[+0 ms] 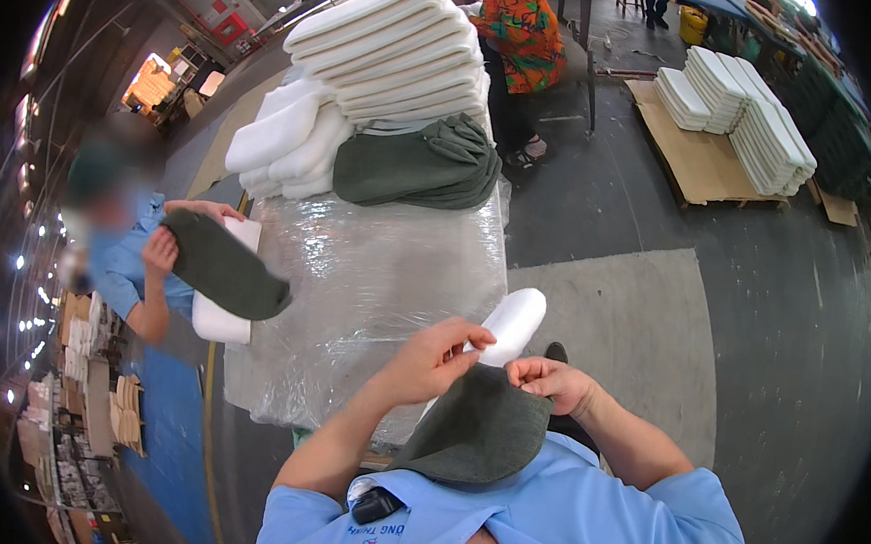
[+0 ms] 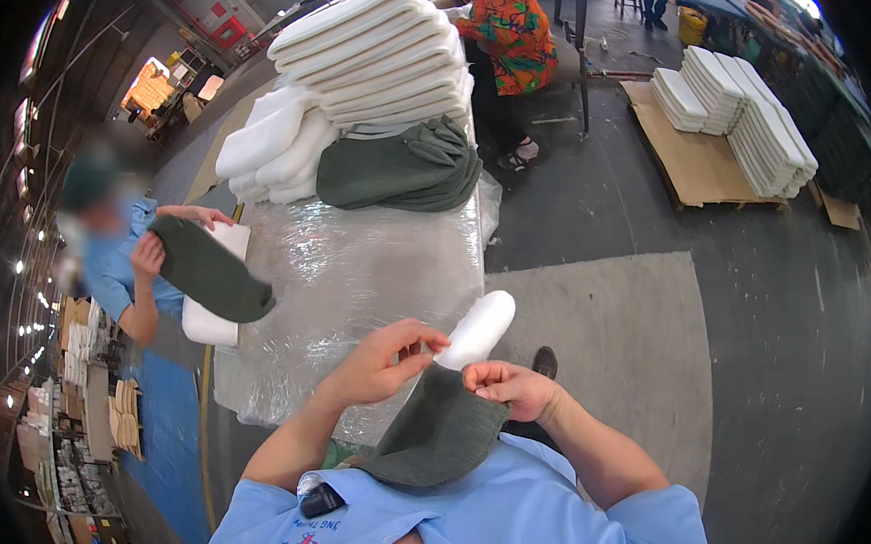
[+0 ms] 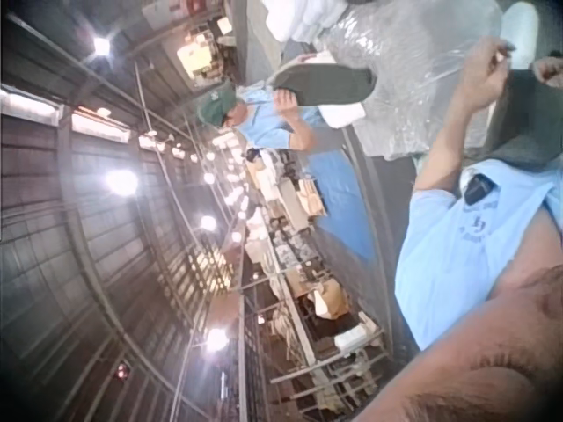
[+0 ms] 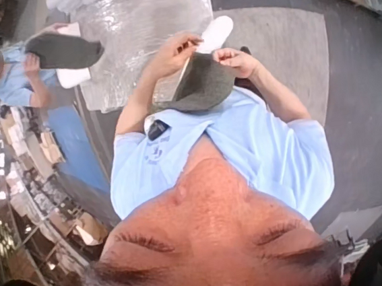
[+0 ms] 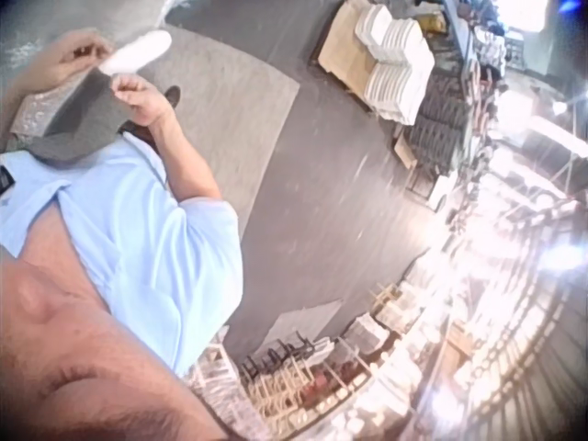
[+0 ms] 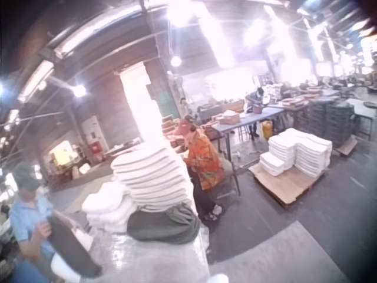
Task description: The person repeatedly picks white foam inserts and green fabric covers, inserts the foam into the covers, and places the finished cushions on a nearby stack. The process is repeated multiple times in a continuous assembly-line manner.
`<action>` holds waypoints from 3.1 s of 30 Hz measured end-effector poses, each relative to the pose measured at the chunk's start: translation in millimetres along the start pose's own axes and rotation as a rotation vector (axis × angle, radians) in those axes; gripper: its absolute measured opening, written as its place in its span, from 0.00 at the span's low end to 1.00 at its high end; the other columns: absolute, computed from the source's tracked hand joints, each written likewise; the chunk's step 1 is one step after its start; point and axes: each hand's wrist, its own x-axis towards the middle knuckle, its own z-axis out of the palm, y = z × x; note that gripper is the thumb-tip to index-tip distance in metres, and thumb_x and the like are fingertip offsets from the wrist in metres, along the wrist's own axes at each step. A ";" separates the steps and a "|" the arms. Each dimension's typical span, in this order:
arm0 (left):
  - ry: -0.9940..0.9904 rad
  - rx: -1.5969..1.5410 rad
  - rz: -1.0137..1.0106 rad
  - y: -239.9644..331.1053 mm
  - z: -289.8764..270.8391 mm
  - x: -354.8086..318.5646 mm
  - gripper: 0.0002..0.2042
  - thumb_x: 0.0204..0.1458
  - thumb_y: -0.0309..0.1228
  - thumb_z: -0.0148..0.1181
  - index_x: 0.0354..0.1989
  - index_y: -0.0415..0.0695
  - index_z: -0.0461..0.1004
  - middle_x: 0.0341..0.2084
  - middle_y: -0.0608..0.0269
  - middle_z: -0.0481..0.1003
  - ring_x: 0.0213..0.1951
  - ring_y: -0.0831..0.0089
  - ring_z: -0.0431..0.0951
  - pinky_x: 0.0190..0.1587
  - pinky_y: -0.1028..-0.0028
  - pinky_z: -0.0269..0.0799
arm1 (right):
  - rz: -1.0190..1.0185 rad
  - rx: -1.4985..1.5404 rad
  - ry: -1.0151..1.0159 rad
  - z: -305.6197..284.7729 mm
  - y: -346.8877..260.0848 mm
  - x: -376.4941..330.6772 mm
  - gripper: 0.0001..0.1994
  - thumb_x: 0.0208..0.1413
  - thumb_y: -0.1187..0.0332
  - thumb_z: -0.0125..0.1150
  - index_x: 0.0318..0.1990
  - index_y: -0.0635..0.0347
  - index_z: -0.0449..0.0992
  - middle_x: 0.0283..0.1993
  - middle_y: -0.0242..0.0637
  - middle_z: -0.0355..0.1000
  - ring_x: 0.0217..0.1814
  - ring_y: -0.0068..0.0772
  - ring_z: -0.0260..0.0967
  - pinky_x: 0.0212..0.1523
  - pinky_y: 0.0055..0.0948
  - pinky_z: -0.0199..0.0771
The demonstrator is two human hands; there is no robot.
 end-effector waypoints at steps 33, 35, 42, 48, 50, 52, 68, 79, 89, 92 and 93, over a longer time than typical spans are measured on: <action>-0.391 -0.407 -0.416 -24.1 -7.3 67.4 0.09 0.65 0.36 0.65 0.38 0.42 0.80 0.36 0.73 0.79 0.39 0.84 0.73 0.44 0.78 0.69 | -0.450 -0.927 0.771 44.0 -6.2 -11.8 0.09 0.59 0.77 0.73 0.44 0.60 0.78 0.38 0.27 0.80 0.41 0.15 0.73 0.42 0.22 0.73; -0.460 -0.202 -0.444 -17.3 -2.9 74.7 0.12 0.67 0.39 0.64 0.38 0.43 0.81 0.31 0.75 0.76 0.35 0.84 0.71 0.40 0.78 0.67 | -0.476 -1.018 0.812 50.4 -4.6 -10.5 0.10 0.60 0.78 0.71 0.45 0.58 0.76 0.36 0.25 0.78 0.37 0.14 0.71 0.39 0.22 0.71; -0.712 0.056 -0.358 3.8 6.5 80.6 0.12 0.65 0.37 0.65 0.36 0.40 0.81 0.26 0.77 0.71 0.33 0.84 0.66 0.37 0.75 0.64 | -0.247 -0.399 0.436 11.9 -1.8 -26.4 0.11 0.73 0.68 0.56 0.58 0.57 0.76 0.46 0.22 0.77 0.50 0.14 0.69 0.54 0.24 0.69; -0.735 -0.158 -0.457 8.1 12.8 79.7 0.07 0.65 0.30 0.63 0.44 0.39 0.80 0.33 0.74 0.78 0.36 0.85 0.73 0.41 0.79 0.69 | -0.045 -0.258 0.252 -1.1 6.0 -33.8 0.16 0.68 0.67 0.63 0.60 0.59 0.78 0.52 0.23 0.78 0.55 0.19 0.70 0.60 0.25 0.68; -0.727 -0.317 -0.503 6.6 16.0 78.2 0.08 0.65 0.28 0.61 0.48 0.39 0.79 0.36 0.72 0.80 0.37 0.85 0.75 0.42 0.80 0.71 | -0.069 -0.275 0.180 -10.5 9.6 -36.7 0.16 0.66 0.68 0.65 0.59 0.60 0.79 0.52 0.23 0.78 0.54 0.18 0.71 0.59 0.25 0.69; -0.708 -0.388 -0.534 -3.5 18.2 76.3 0.09 0.66 0.29 0.61 0.50 0.39 0.78 0.38 0.72 0.80 0.38 0.85 0.75 0.42 0.81 0.71 | -0.096 -0.278 0.155 -14.8 13.1 -37.1 0.16 0.64 0.69 0.68 0.58 0.60 0.79 0.51 0.23 0.78 0.53 0.17 0.71 0.58 0.24 0.70; -0.771 0.014 -0.378 14.9 22.3 94.0 0.09 0.67 0.33 0.64 0.45 0.40 0.82 0.34 0.75 0.80 0.37 0.85 0.74 0.43 0.77 0.72 | 0.142 -0.168 -0.146 -45.8 39.3 -22.0 0.23 0.60 0.69 0.76 0.61 0.60 0.78 0.48 0.25 0.79 0.49 0.16 0.73 0.52 0.22 0.74; -0.838 0.317 -0.519 28.1 30.3 117.5 0.14 0.64 0.40 0.68 0.38 0.40 0.83 0.27 0.71 0.77 0.33 0.82 0.72 0.38 0.73 0.71 | -0.266 -0.523 0.547 -21.0 54.7 -22.1 0.11 0.55 0.79 0.74 0.43 0.56 0.79 0.36 0.22 0.76 0.36 0.13 0.67 0.37 0.21 0.69; -0.804 0.488 -0.144 25.7 23.4 118.7 0.11 0.59 0.38 0.71 0.36 0.41 0.81 0.25 0.56 0.78 0.30 0.68 0.76 0.37 0.66 0.71 | -0.136 -0.766 0.589 10.5 26.3 -32.9 0.13 0.64 0.64 0.72 0.49 0.64 0.84 0.37 0.32 0.81 0.40 0.21 0.72 0.48 0.30 0.74; -0.857 0.870 0.157 31.8 10.5 128.8 0.14 0.59 0.40 0.70 0.38 0.40 0.81 0.30 0.50 0.81 0.36 0.54 0.82 0.43 0.58 0.75 | -0.228 -0.691 0.651 11.0 33.9 -23.6 0.15 0.67 0.60 0.69 0.48 0.64 0.84 0.35 0.36 0.81 0.38 0.21 0.72 0.44 0.30 0.74; -0.849 0.826 0.224 28.4 6.9 129.5 0.13 0.59 0.40 0.69 0.37 0.41 0.81 0.30 0.50 0.81 0.36 0.53 0.82 0.41 0.58 0.74 | -0.284 -0.643 0.666 13.1 35.3 -19.9 0.15 0.67 0.59 0.69 0.49 0.64 0.84 0.35 0.37 0.81 0.37 0.20 0.71 0.43 0.30 0.74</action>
